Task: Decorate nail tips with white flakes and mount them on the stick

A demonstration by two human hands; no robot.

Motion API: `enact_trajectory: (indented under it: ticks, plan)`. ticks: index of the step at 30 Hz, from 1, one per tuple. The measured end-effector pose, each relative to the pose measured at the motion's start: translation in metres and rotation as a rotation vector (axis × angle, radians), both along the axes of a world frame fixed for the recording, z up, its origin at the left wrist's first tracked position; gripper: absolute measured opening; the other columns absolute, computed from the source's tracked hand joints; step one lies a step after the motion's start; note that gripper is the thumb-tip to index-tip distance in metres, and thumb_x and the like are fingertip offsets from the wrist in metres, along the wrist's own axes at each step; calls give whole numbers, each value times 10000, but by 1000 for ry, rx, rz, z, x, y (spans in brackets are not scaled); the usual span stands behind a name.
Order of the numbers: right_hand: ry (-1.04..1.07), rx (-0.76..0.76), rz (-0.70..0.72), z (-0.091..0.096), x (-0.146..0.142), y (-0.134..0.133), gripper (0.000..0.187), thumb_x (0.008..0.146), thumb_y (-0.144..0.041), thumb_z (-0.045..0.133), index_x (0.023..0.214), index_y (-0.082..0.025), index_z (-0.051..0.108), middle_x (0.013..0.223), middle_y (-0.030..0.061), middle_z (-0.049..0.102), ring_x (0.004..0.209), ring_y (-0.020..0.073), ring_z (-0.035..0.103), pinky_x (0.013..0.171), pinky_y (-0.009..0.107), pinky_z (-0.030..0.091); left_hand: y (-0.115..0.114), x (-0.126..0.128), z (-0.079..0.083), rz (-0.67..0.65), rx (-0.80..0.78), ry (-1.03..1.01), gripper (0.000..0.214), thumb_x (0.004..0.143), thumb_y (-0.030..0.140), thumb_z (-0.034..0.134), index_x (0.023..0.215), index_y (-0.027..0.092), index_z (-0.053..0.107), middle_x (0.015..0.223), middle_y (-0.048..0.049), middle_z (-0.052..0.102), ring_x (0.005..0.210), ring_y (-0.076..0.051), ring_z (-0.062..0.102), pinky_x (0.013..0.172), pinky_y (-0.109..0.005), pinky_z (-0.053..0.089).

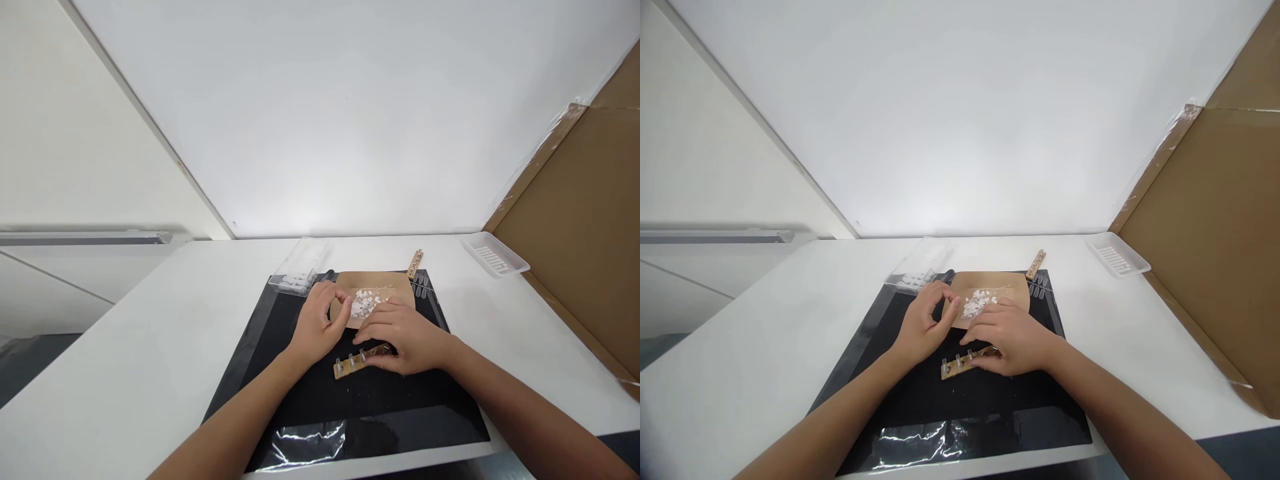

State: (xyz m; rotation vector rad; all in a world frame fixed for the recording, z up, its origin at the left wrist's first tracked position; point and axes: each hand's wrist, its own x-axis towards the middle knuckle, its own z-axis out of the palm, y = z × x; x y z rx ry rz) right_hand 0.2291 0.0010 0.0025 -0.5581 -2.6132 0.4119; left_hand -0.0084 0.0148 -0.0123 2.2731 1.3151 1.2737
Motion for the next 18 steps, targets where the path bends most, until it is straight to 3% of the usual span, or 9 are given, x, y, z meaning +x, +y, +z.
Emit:
enact_trajectory:
  ticks: [6, 13, 18]
  plan:
    - [-25, -14, 19, -1, -2, -1, 297, 997, -410, 744, 1242, -244, 716, 1242, 28, 786, 1174, 210, 657, 982, 390, 406, -3, 1, 1, -12, 15, 3, 172, 1039, 268, 534, 876, 236, 580, 881, -36, 638, 903, -237, 592, 847, -383, 466]
    - [-47, -41, 25, -4, -3, -1, 166, 973, -343, 775, 1116, -260, 762, 1062, -5, 815, 1094, 202, 651, 957, 383, 389, -3, 2, 1, -5, 33, 20, 207, 1062, 284, 515, 867, 232, 559, 876, -32, 627, 893, -230, 582, 840, -375, 462]
    - [-35, -36, 6, -5, -4, -2, 185, 950, -352, 792, 1107, -259, 764, 1003, 5, 806, 1078, 216, 651, 944, 386, 390, 2, -7, 5, 134, 10, 48, 342, 1121, 329, 379, 847, 234, 559, 858, -44, 628, 893, -242, 585, 857, -391, 461]
